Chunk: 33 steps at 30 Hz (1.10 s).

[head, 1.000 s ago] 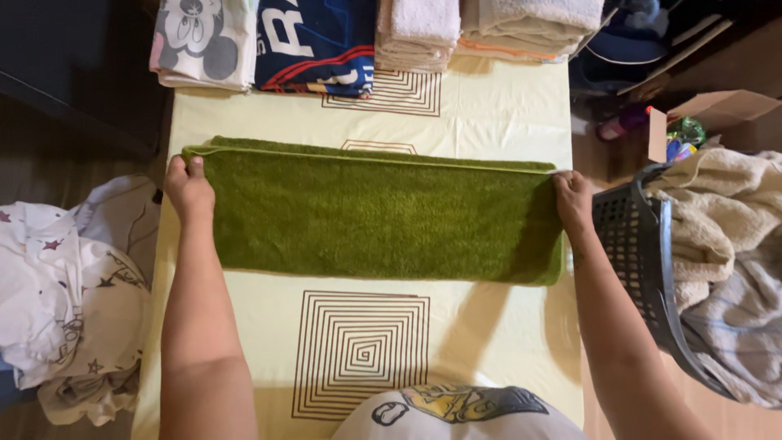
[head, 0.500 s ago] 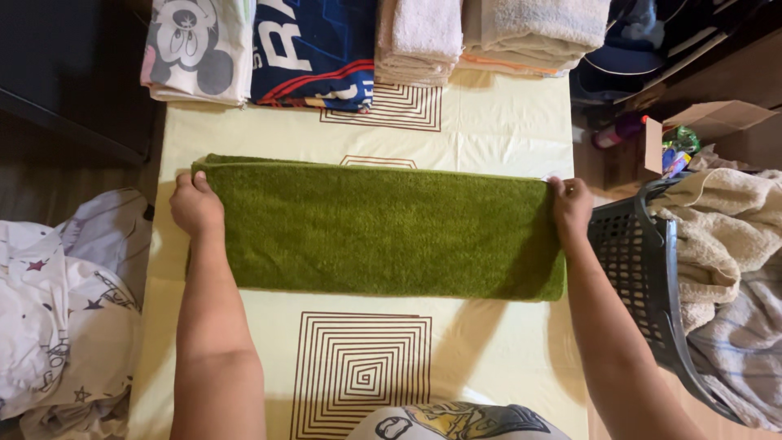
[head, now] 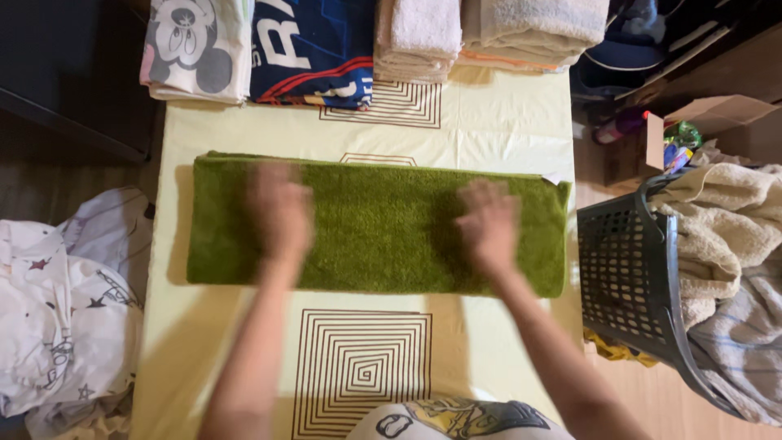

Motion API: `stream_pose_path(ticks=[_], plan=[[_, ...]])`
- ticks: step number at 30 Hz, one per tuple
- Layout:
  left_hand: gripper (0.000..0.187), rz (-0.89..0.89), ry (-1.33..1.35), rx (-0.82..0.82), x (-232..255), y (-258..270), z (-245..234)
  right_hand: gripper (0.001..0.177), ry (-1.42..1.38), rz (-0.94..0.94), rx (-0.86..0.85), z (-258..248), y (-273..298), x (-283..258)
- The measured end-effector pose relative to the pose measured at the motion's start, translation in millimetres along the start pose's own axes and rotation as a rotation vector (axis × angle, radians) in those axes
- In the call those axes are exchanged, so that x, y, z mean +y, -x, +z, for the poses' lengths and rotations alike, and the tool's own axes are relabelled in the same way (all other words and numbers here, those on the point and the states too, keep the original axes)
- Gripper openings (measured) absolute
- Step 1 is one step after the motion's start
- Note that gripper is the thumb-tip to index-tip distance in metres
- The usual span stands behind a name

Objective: The person folds a white towel and a green towel on a table, smoothing and aligning edges, then stacks them with other folded towels. The person then picks up a striped towel from a laundry basket and begins to unfold it.

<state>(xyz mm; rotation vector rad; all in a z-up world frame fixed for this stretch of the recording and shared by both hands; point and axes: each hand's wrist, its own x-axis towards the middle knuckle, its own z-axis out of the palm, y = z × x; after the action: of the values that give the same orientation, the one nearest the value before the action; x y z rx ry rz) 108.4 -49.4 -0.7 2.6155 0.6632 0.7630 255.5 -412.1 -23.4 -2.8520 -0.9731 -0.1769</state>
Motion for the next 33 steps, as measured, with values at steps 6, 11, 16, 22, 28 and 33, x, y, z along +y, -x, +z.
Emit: stream_pose_path(ticks=[6, 11, 16, 22, 28, 33], plan=[[0.059, 0.259, 0.067, -0.528, 120.3, 54.2, 53.4, 0.056, -0.113, -0.152, -0.202, 6.4, -9.7, -95.3], [0.058, 0.313, -0.054, -0.637, 91.8, 36.1, 57.4, 0.056, -0.054, -0.122, -0.263, 6.8, -16.5, -65.5], [0.058, 0.18, -0.183, -0.617, 30.5, 19.4, 29.6, 0.059, 0.063, 0.033, -0.33, 14.4, -15.9, -10.8], [0.061, -0.063, -0.279, -0.574, -49.6, 5.1, -9.7, 0.063, 0.036, 0.194, -0.186, 29.5, -11.1, 66.2], [0.065, -0.327, -0.304, -0.536, -89.9, -2.6, -32.6, 0.065, -0.019, 0.413, -0.072, 40.3, -14.8, 98.0], [0.064, -0.538, -0.228, -0.489, -100.2, -12.1, -41.1, 0.063, -0.179, 0.634, -0.117, 31.5, -21.7, 111.7]])
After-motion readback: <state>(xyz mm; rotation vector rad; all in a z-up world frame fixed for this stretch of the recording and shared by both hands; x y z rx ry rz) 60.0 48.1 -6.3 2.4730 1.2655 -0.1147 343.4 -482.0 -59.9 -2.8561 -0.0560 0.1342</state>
